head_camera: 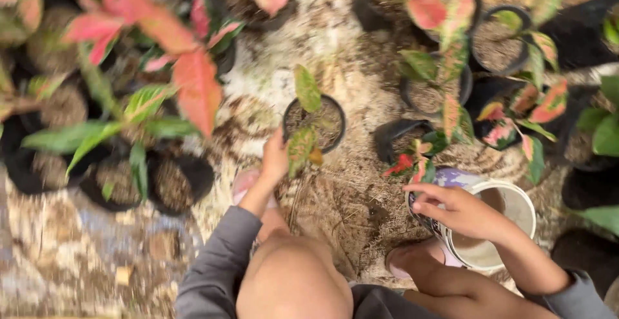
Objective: Cleaning the leaves of various potted plants using a wet cloth and a bucket of water.
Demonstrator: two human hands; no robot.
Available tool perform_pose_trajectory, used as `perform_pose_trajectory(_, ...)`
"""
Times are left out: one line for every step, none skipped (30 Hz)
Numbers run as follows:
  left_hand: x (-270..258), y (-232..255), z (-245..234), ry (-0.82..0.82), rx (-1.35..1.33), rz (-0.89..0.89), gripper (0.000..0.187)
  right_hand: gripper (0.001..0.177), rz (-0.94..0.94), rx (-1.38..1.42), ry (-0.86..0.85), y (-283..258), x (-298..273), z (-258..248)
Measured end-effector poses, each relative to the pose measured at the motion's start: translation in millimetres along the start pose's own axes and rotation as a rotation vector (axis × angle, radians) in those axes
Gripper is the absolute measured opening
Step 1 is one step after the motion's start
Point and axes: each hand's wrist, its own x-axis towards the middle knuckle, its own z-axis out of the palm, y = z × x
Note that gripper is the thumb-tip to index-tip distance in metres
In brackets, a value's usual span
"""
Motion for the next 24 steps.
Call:
perform_pose_trajectory(-6,-21,-9,0.049,-0.202,-0.1,0.034,0.05,0.009,0.02,0.011,-1,-1,0)
perform_pose_trajectory(-12,-41,-19,0.101,-0.406,-0.191,0.033,0.05,0.016,0.039,0.023,-2,0,0)
perform_pose_trajectory(-31,-45,-30,0.134,-0.416,-0.198,0.033,0.05,0.003,0.017,0.0,13,2,4)
perform_pose_trajectory(-42,-46,-42,0.13,-0.443,-0.207,0.033,0.048,0.006,0.062,0.039,27,6,7)
perform_pose_trajectory(-54,-47,-53,0.126,-0.469,-0.215,0.039,0.047,0.009,0.108,0.078,41,10,10)
perform_pose_trajectory(-59,-69,-58,0.144,-0.478,-0.212,0.039,0.047,0.0,0.092,0.07,36,9,9)
perform_pose_trajectory(-63,-92,-63,0.19,-0.791,-0.239,0.031,0.046,0.076,0.089,0.083,32,8,9)
perform_pose_trajectory(-68,-115,-67,0.229,-1.105,-0.263,0.046,0.045,0.157,0.087,0.098,27,6,10)
perform_pose_trajectory(-72,-107,-68,0.24,-1.114,-0.257,0.046,0.045,0.152,0.073,0.094,24,6,9)
perform_pose_trajectory(-75,-98,-70,0.353,-0.856,-0.346,0.036,0.046,0.178,0.069,0.091,21,6,9)
perform_pose_trajectory(-79,-90,-71,0.457,-0.593,-0.433,0.038,0.046,0.204,0.064,0.088,18,5,10)
perform_pose_trajectory(-78,-72,-80,0.462,-0.6,-0.43,0.038,0.046,0.2,0.056,0.089,19,7,10)
perform_pose_trajectory(-77,-54,-89,0.375,-0.398,-0.258,0.052,0.046,0.172,0.051,0.092,21,8,11)
perform_pose_trajectory(-75,-36,-97,0.288,-0.197,-0.087,0.069,0.046,0.145,0.043,0.097,22,9,10)
perform_pose_trajectory(-68,-33,-102,0.295,-0.205,-0.085,0.069,0.046,0.143,0.033,0.098,24,10,11)
perform_pose_trajectory(-60,-31,-108,0.306,-0.097,-0.197,0.063,0.046,0.122,0.058,0.098,25,12,12)
perform_pose_trajectory(-53,-28,-114,0.314,0.01,-0.31,0.059,0.045,0.099,0.083,0.097,26,14,12)
perform_pose_trajectory(-47,-28,-119,0.32,0.003,-0.306,0.059,0.045,0.096,0.074,0.101,25,16,12)
perform_pose_trajectory(-42,-29,-125,0.288,-0.096,-0.329,0.058,0.046,0.076,0.051,0.109,24,18,11)
perform_pose_trajectory(-38,-30,-131,0.258,-0.197,-0.355,0.056,0.046,0.056,0.025,0.113,24,21,11)
perform_pose_trajectory(-37,-21,-136,0.266,-0.205,-0.353,0.056,0.046,0.053,0.014,0.112,15,22,13)
perform_pose_trajectory(-39,-13,-141,0.182,-0.114,-0.312,0.071,0.046,0.115,-0.004,0.111,5,23,16)
perform_pose_trajectory(-41,-5,-147,0.099,-0.022,-0.271,0.089,0.045,0.177,-0.023,0.112,-4,24,19)
perform_pose_trajectory(-44,-7,-153,0.108,-0.028,-0.272,0.089,0.045,0.172,-0.032,0.109,-7,29,22)
